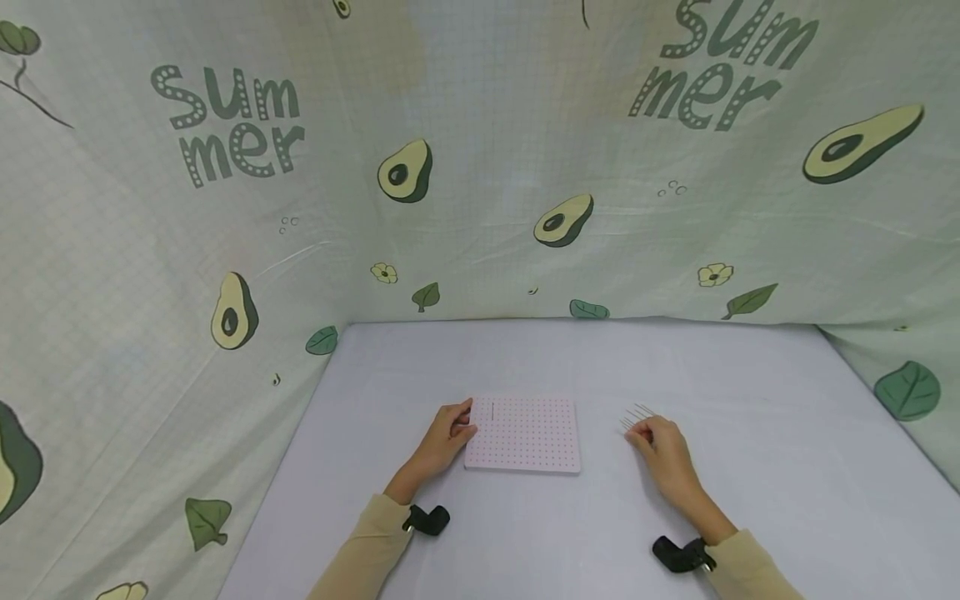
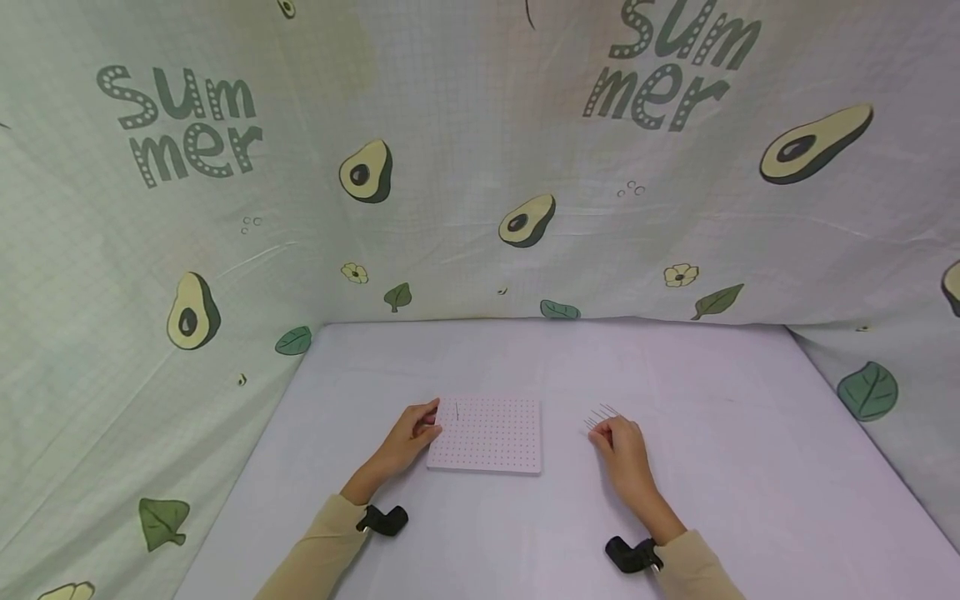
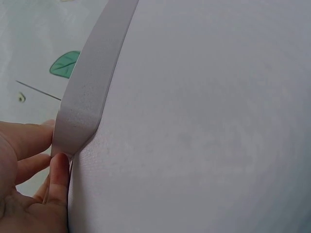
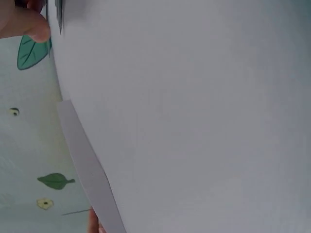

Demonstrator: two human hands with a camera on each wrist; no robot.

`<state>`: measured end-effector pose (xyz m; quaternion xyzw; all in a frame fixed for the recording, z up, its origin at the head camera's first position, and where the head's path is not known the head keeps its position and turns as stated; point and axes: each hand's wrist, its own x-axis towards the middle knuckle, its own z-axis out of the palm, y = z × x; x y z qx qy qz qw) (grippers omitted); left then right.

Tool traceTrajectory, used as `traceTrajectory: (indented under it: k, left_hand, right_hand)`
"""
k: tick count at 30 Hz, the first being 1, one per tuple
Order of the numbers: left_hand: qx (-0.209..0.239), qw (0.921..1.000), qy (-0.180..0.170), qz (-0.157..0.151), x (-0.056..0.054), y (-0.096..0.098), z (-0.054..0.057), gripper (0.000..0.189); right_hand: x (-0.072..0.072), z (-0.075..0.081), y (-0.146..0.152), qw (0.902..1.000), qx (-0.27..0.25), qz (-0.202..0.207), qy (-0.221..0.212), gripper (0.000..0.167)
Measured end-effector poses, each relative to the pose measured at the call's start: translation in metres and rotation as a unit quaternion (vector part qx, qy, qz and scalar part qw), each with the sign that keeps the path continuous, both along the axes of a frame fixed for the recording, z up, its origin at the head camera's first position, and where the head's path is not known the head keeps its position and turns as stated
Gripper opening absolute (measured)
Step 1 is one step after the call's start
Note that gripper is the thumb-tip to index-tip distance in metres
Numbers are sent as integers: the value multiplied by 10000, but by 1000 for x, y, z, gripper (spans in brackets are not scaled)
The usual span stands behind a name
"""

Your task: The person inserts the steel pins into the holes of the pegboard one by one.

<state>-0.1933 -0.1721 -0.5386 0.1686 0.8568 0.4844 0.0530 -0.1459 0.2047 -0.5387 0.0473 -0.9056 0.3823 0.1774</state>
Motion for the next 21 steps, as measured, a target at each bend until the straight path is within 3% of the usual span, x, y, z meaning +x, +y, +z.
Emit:
traceTrajectory:
  k: [8, 15, 21]
  left_hand:
    - [124, 9999, -37, 28, 0, 0, -1, 54]
    - [26, 10000, -70, 22, -1, -1, -3, 54]
    - [110, 9999, 14, -16, -1, -1, -2, 54]
  right_hand:
    - [-3, 10, -5, 9984, -352, 238, -385, 7]
    - [-7, 11, -13, 9970, -545, 495, -233, 7]
    - [-14, 17, -21, 9920, -888, 820, -372, 10]
